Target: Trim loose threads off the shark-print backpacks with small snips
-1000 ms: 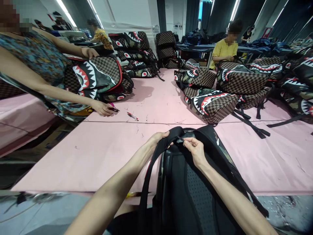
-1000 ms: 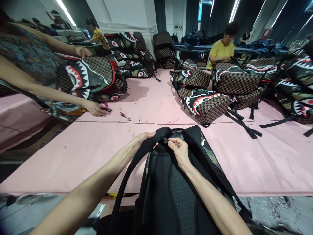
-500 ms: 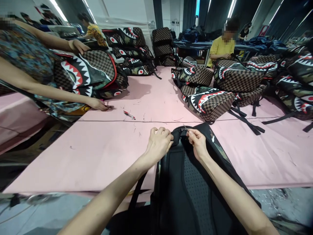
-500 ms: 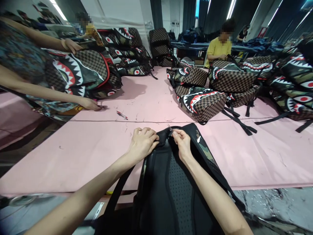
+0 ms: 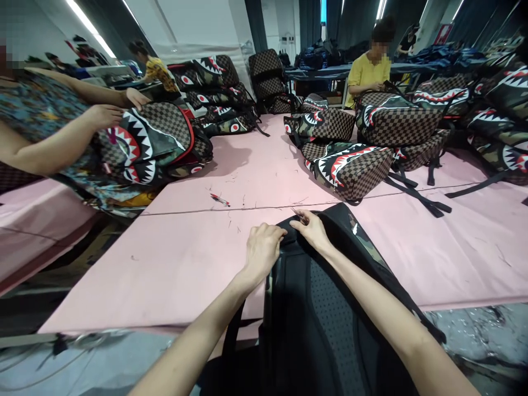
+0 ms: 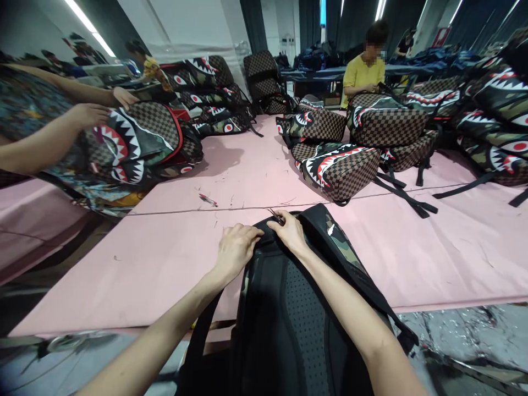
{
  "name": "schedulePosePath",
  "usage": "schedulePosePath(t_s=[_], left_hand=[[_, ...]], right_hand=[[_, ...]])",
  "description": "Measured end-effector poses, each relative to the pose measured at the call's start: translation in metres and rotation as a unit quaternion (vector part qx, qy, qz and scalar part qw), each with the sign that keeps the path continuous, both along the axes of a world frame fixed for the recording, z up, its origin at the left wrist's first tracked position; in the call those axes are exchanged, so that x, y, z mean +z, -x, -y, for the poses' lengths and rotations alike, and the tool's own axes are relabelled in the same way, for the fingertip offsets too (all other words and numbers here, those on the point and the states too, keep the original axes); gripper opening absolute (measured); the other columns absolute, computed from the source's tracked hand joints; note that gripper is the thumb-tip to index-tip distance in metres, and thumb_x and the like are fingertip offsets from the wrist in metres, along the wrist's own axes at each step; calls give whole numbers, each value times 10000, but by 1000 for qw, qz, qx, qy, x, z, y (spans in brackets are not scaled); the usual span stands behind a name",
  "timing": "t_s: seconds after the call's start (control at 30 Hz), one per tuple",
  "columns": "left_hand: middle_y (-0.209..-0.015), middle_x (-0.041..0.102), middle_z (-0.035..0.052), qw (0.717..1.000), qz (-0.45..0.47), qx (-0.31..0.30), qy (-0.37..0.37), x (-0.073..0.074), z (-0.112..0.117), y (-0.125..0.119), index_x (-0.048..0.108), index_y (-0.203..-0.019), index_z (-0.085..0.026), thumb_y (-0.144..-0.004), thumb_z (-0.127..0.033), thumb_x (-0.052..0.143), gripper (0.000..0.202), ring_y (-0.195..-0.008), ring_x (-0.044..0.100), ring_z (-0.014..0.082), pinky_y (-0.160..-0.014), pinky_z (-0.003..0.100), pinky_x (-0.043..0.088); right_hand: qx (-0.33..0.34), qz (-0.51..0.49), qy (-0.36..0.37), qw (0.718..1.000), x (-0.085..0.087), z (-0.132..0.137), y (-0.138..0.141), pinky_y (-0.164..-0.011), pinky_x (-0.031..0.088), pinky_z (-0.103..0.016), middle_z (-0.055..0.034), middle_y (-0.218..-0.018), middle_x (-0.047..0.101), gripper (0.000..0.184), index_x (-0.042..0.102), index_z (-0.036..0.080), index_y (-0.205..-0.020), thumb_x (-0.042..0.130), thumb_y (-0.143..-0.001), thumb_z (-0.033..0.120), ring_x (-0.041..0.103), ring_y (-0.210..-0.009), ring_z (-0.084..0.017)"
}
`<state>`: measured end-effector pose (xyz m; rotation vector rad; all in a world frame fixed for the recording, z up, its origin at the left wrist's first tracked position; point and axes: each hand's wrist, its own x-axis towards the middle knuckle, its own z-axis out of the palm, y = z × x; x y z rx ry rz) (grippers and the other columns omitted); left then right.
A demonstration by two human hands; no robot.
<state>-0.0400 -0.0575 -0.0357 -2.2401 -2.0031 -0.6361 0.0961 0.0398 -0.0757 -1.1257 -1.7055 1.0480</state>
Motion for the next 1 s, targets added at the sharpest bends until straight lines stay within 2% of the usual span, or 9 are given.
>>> schedulePosePath(t_s=[0.07, 0.13, 0.3, 0.4, 0.47, 0.53, 0.63, 0.77, 1.0], left_hand=[[-992, 634, 81, 998, 59, -16, 10, -5, 2, -3, 606, -1043, -204, -871, -232, 436, 243, -918, 524, 209, -789, 331, 380], [-1005, 624, 81, 997, 78, -23, 15, -12, 1, -4, 606, -1057, -217, -888, -295, 410, 270, -937, 529, 197, -790, 298, 390], [-962, 622, 90, 999, 14, -32, 28, -26, -3, -4, 630, -934, -219, -909, -284, 346, 293, -900, 532, 195, -708, 280, 372], [-909, 606, 89, 998, -31, -49, 6, -25, -3, -3, 595, -885, -181, -902, -215, 346, 252, -869, 514, 194, -667, 279, 369], [-860, 587, 72, 997, -50, -55, -2, -22, -3, -2, 569, -851, -173, -881, -159, 366, 206, -846, 499, 192, -640, 278, 371], [-835, 568, 56, 997, -48, -55, 5, -19, -4, -1, 548, -811, -176, -851, -107, 387, 180, -828, 486, 188, -623, 278, 373], [-806, 553, 47, 998, -7, -53, 20, -16, -8, 2, 521, -750, -179, -834, -90, 397, 175, -799, 474, 185, -639, 287, 384], [-762, 545, 43, 996, 49, -69, 29, -17, -12, 7, 494, -712, -182, -837, -103, 386, 183, -764, 462, 184, -672, 304, 395], [-768, 544, 48, 993, 77, -72, 45, -18, -12, 10, 482, -704, -182, -839, -117, 385, 179, -777, 457, 190, -685, 310, 389]], right_hand=[[6, 14, 12, 1000, 0, -4, 5, -655, 437, -253, 1, -785, 645, 370, 636, 200, -990, 660, -660, 366, 563, -696, -134], [8, 21, 23, 999, 0, -6, 6, -641, 435, -249, 5, -756, 639, 368, 637, 196, -992, 663, -662, 358, 563, -679, -133], [2, 89, 15, 996, 9, 0, -2, -647, 437, -261, 0, -751, 642, 383, 616, 207, -1047, 650, -700, 368, 586, -694, -153], [-18, 155, -41, 987, 18, 17, -18, -696, 436, -291, -36, -899, 659, 431, 550, 217, -1141, 596, -761, 415, 604, -805, -191], [-25, 188, -97, 977, 19, 31, -33, -693, 428, -292, -46, -943, 654, 399, 511, 211, -1170, 525, -823, 407, 603, -818, -194], [-10, 208, -160, 965, 15, 44, -48, -677, 414, -276, -46, -901, 655, 312, 533, 191, -1119, 487, -859, 358, 591, -790, -181], [24, 228, -260, 938, 4, 55, -61, -692, 373, -277, -44, -833, 656, 196, 608, 181, -974, 522, -856, 312, 552, -778, -171], [31, 244, -334, 910, -2, 55, -53, -702, 298, -313, -33, -825, 669, 147, 644, 197, -922, 538, -860, 278, 528, -760, -157], [29, 264, -375, 888, 3, 50, -34, -709, 247, -336, -32, -810, 672, 151, 645, 182, -925, 518, -873, 247, 508, -758, -157]])
